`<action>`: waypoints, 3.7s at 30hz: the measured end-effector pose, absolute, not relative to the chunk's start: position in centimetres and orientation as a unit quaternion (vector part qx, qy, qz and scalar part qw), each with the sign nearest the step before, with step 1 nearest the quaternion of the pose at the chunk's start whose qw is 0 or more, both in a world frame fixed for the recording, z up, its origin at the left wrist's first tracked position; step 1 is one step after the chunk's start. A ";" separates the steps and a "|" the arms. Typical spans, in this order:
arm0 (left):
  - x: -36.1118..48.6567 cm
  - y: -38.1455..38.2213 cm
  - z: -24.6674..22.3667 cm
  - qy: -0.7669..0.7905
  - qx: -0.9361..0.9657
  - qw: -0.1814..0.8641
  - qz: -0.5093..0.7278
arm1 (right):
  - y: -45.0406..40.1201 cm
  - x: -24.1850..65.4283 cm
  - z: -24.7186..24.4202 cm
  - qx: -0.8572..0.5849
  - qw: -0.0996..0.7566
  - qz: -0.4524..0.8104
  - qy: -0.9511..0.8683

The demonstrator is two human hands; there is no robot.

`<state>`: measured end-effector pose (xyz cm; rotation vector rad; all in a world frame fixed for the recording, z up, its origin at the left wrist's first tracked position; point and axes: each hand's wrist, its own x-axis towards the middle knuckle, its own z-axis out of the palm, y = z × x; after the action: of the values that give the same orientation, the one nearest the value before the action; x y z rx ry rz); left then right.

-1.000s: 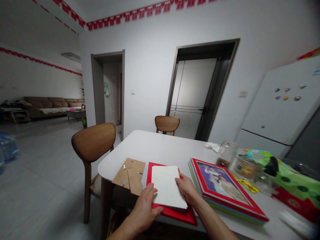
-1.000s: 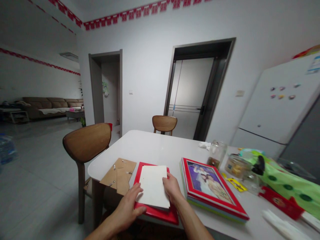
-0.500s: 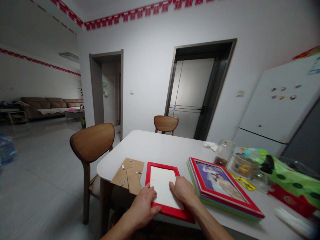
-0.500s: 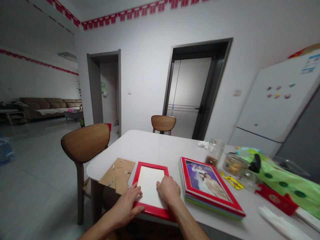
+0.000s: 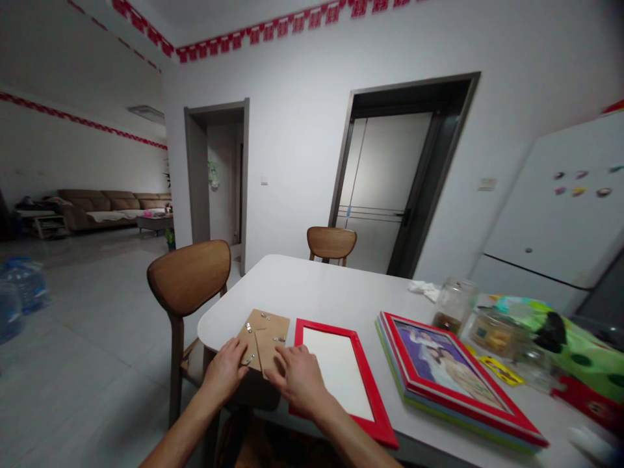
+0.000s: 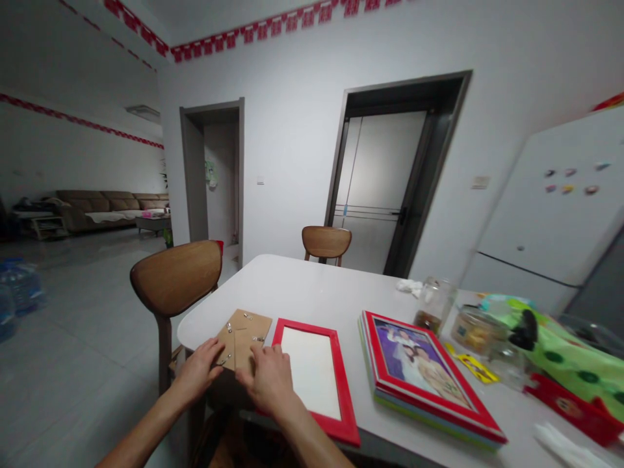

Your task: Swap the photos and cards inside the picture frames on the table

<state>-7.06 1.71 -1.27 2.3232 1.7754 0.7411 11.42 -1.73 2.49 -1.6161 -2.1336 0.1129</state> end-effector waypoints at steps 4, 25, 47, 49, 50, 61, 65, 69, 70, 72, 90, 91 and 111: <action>-6.7 1.6 -1.0 0.575 0.773 0.049 0.264 | -1.0 9.3 2.3 -0.612 0.248 0.030 -0.750; 5.7 -4.0 0.8 0.439 0.828 0.182 0.299 | -7.1 24.2 1.0 -0.634 0.330 0.087 -0.693; 3.1 -3.4 0.5 0.396 0.853 0.221 0.258 | -7.5 20.7 2.4 -0.527 0.177 0.008 -0.832; 3.0 -3.2 0.3 0.394 0.856 0.219 0.254 | -7.5 20.9 2.4 -0.516 0.169 0.005 -0.840; 3.0 -3.1 0.3 0.394 0.857 0.219 0.249 | -7.6 21.0 2.3 -0.512 0.163 0.003 -0.844; 2.7 -3.2 1.5 0.388 0.857 0.243 0.237 | -7.4 21.0 1.5 -0.516 0.189 0.030 -0.835; 2.6 -2.8 1.1 0.382 0.857 0.249 0.242 | -6.2 21.9 1.2 -0.548 0.218 0.021 -0.807; 2.4 -2.6 0.8 0.384 0.853 0.257 0.243 | -4.0 23.1 1.2 -0.673 0.184 -0.040 -0.715; 2.3 -2.6 0.8 0.384 0.852 0.258 0.244 | -3.6 23.3 1.2 -0.691 0.169 -0.048 -0.702; 2.3 -2.7 0.8 0.385 0.851 0.260 0.245 | -3.1 23.7 1.2 -0.700 0.152 -0.046 -0.696; 2.0 -3.3 1.2 0.399 0.852 0.259 0.220 | -4.0 23.2 1.3 -0.691 0.183 -0.026 -0.699; 2.0 -3.3 1.2 0.399 0.852 0.258 0.221 | -4.0 23.2 1.4 -0.692 0.178 -0.037 -0.698; 2.1 -3.7 1.6 0.369 0.856 0.262 0.252 | 0.3 16.9 1.1 -0.591 0.188 0.024 -0.784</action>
<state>2.06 -3.66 1.62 2.3152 0.9977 0.6828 16.95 0.29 1.13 -1.6614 -2.2061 0.0664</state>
